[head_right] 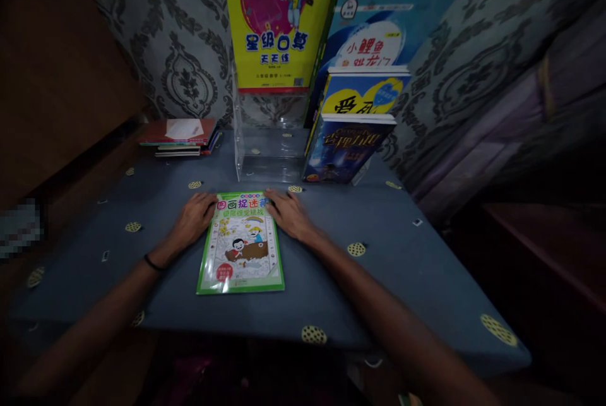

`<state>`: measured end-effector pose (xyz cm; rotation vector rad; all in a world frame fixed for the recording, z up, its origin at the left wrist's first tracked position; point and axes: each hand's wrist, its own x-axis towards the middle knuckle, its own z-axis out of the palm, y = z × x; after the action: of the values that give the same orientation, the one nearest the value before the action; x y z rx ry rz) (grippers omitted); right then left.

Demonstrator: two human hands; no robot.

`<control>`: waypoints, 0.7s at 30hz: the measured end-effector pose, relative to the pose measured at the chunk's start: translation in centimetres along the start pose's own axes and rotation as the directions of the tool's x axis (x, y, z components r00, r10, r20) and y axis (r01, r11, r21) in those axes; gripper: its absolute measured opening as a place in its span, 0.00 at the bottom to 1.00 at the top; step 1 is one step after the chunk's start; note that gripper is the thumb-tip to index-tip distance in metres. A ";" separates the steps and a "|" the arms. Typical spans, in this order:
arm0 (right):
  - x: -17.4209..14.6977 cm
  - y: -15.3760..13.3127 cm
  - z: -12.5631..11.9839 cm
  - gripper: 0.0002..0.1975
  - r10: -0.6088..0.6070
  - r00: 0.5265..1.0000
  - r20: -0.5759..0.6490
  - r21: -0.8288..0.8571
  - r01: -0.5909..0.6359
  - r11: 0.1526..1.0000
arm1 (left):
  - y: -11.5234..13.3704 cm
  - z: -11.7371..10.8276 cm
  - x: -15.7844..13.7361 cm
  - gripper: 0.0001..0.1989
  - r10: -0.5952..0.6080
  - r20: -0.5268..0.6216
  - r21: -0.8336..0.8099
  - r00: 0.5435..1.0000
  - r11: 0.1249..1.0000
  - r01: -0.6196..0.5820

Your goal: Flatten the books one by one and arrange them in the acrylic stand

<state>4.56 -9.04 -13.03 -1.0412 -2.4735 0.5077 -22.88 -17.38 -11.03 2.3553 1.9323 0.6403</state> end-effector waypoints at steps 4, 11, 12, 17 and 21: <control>-0.8 1.4 0.0 0.22 0.007 0.999 -0.038 0.054 -0.005 0.999 | 0.9 -0.8 0.6 0.13 0.008 0.052 0.158 0.999 0.987 -0.016; -0.7 1.6 0.0 0.24 0.015 0.997 -0.075 0.081 -0.009 0.997 | 5.0 0.9 3.8 0.17 0.276 0.174 0.000 0.945 0.960 -0.281; -0.7 1.7 -0.1 0.24 0.006 0.997 -0.079 0.093 0.001 0.996 | 5.5 1.4 4.2 0.18 0.303 0.188 -0.040 0.934 0.953 -0.301; -1.2 2.4 0.1 0.24 -0.046 0.991 -0.124 0.065 0.055 0.996 | 7.1 2.9 4.7 0.22 0.320 0.272 -0.062 0.908 0.947 -0.316; -0.8 3.9 1.3 0.25 -0.131 0.972 -0.193 -0.049 0.123 0.991 | 6.7 3.2 4.8 0.23 0.334 0.258 -0.014 0.906 0.939 -0.342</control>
<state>6.72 -7.28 -16.13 -0.8931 -2.3621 0.3056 -14.87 -13.65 -10.68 2.6634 1.4529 0.2914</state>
